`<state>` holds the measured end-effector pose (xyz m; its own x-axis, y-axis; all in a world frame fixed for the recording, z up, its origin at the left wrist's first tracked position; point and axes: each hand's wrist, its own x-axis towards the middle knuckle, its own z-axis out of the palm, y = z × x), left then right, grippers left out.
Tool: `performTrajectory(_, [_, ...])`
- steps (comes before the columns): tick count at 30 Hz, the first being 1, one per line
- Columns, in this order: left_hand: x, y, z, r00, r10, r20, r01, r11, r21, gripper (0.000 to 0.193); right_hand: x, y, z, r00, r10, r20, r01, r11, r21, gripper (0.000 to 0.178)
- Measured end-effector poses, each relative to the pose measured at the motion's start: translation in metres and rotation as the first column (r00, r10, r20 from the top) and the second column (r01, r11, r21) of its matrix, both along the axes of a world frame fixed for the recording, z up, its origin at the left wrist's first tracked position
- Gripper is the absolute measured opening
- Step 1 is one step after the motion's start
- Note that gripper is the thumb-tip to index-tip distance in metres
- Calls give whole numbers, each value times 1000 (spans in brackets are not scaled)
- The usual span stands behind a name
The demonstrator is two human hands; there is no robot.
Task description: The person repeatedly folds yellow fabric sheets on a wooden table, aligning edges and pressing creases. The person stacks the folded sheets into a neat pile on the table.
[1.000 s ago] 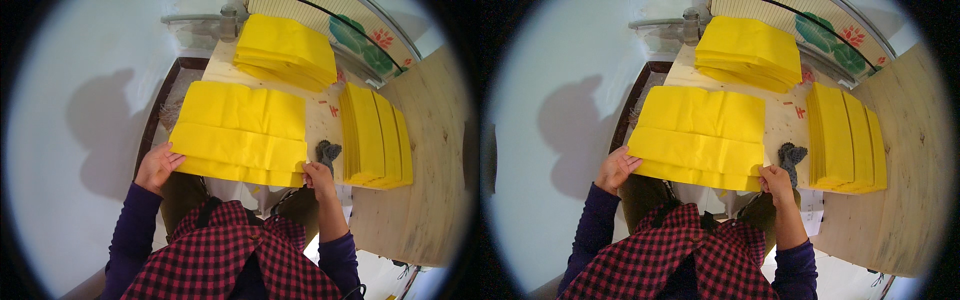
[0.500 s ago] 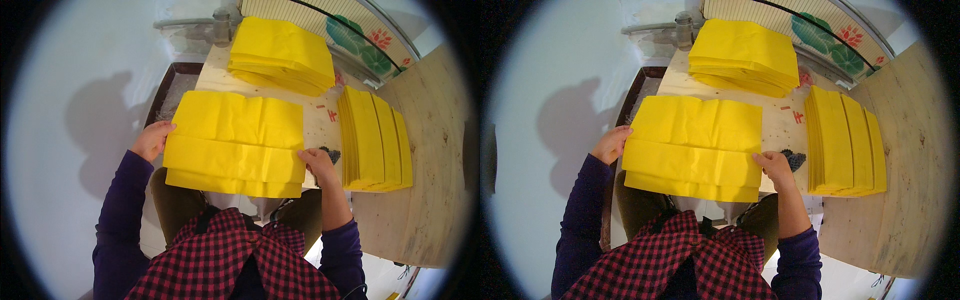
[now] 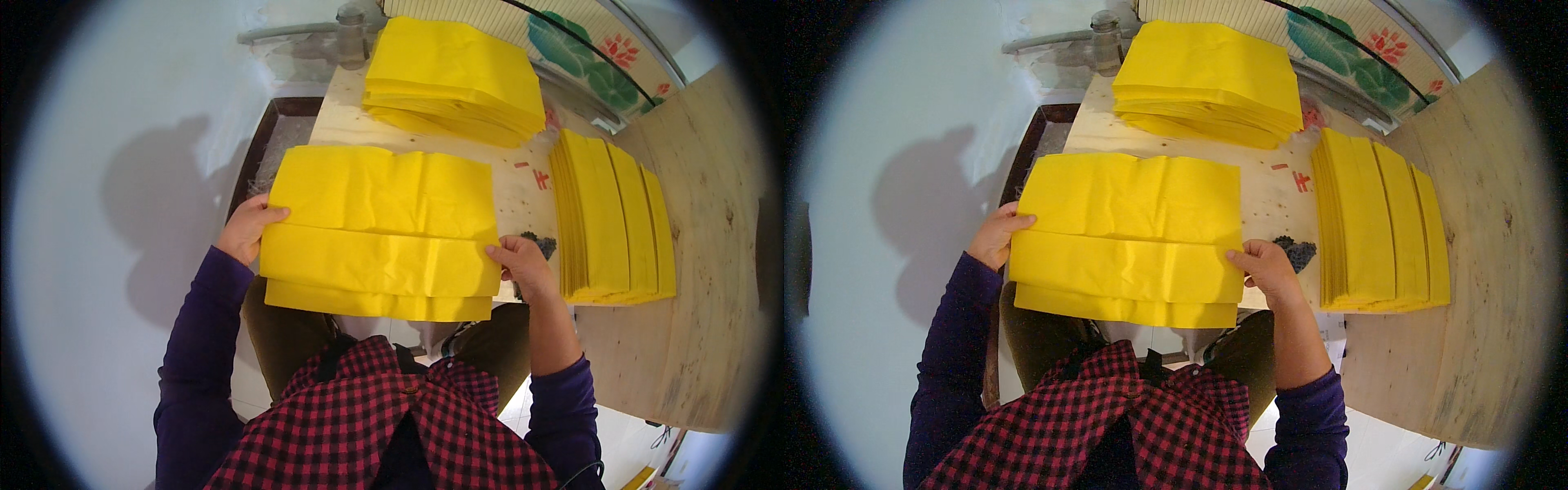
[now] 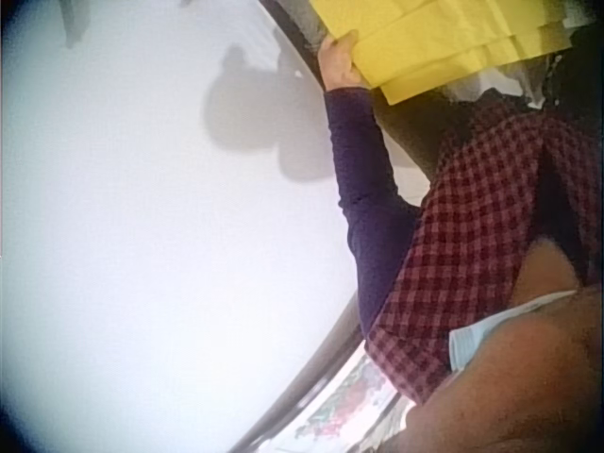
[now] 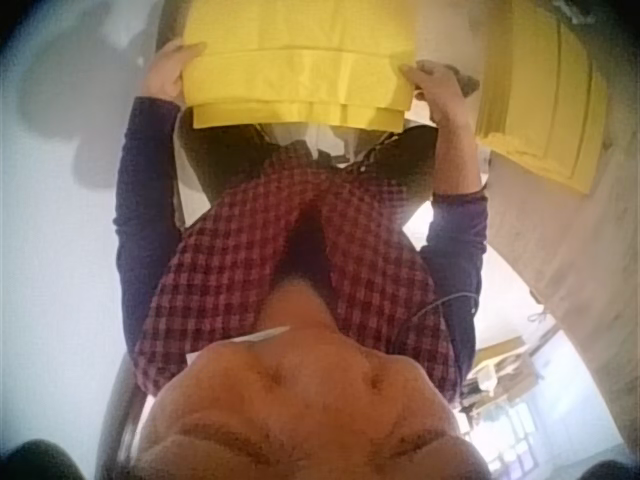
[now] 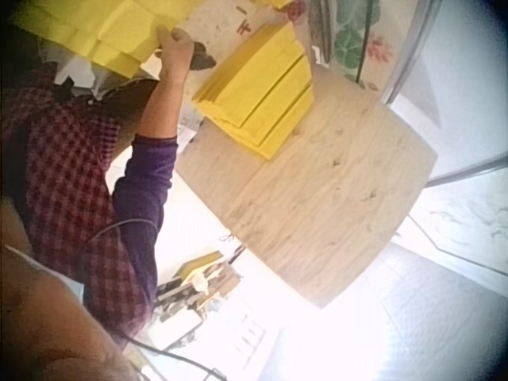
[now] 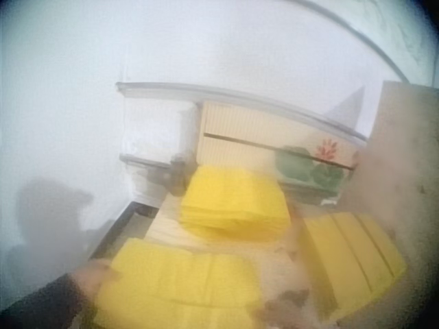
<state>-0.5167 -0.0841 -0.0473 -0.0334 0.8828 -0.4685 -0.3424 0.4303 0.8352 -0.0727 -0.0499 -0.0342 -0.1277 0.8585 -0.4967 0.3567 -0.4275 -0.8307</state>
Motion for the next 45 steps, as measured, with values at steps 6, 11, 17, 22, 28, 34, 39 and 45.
performTrajectory(6, [-3,7,5,995,-42,-90,41,999,-18,26,-6,12,0,1000,-3,-30,2,1000,-19,21])
performTrajectory(11, [-10,22,4,991,-93,-100,91,996,-19,27,-11,23,-3,999,18,-28,-17,999,28,23])
performTrajectory(17, [-12,23,-4,995,-82,-62,86,994,74,25,-12,29,-10,968,-36,-247,45,999,28,27])
performTrajectory(22, [-15,22,-5,990,-84,-110,90,995,47,26,-11,29,-3,978,-21,-208,28,999,30,29])
performTrajectory(28, [-11,32,1,986,-103,-128,101,995,-18,28,-11,60,-1,994,55,-98,-53,998,19,28])
performTrajectory(34, [-19,54,-3,974,-167,-155,163,986,-42,30,-19,91,-8,988,13,-152,-17,1000,-26,33])
performTrajectory(39, [-27,54,-7,969,-157,-192,156,988,-17,30,-22,88,1,998,3,-56,0,999,50,35])
performTrajectory(45, [-19,46,-13,973,-79,-218,103,990,100,30,-27,75,6,999,-27,-25,31,987,161,34])
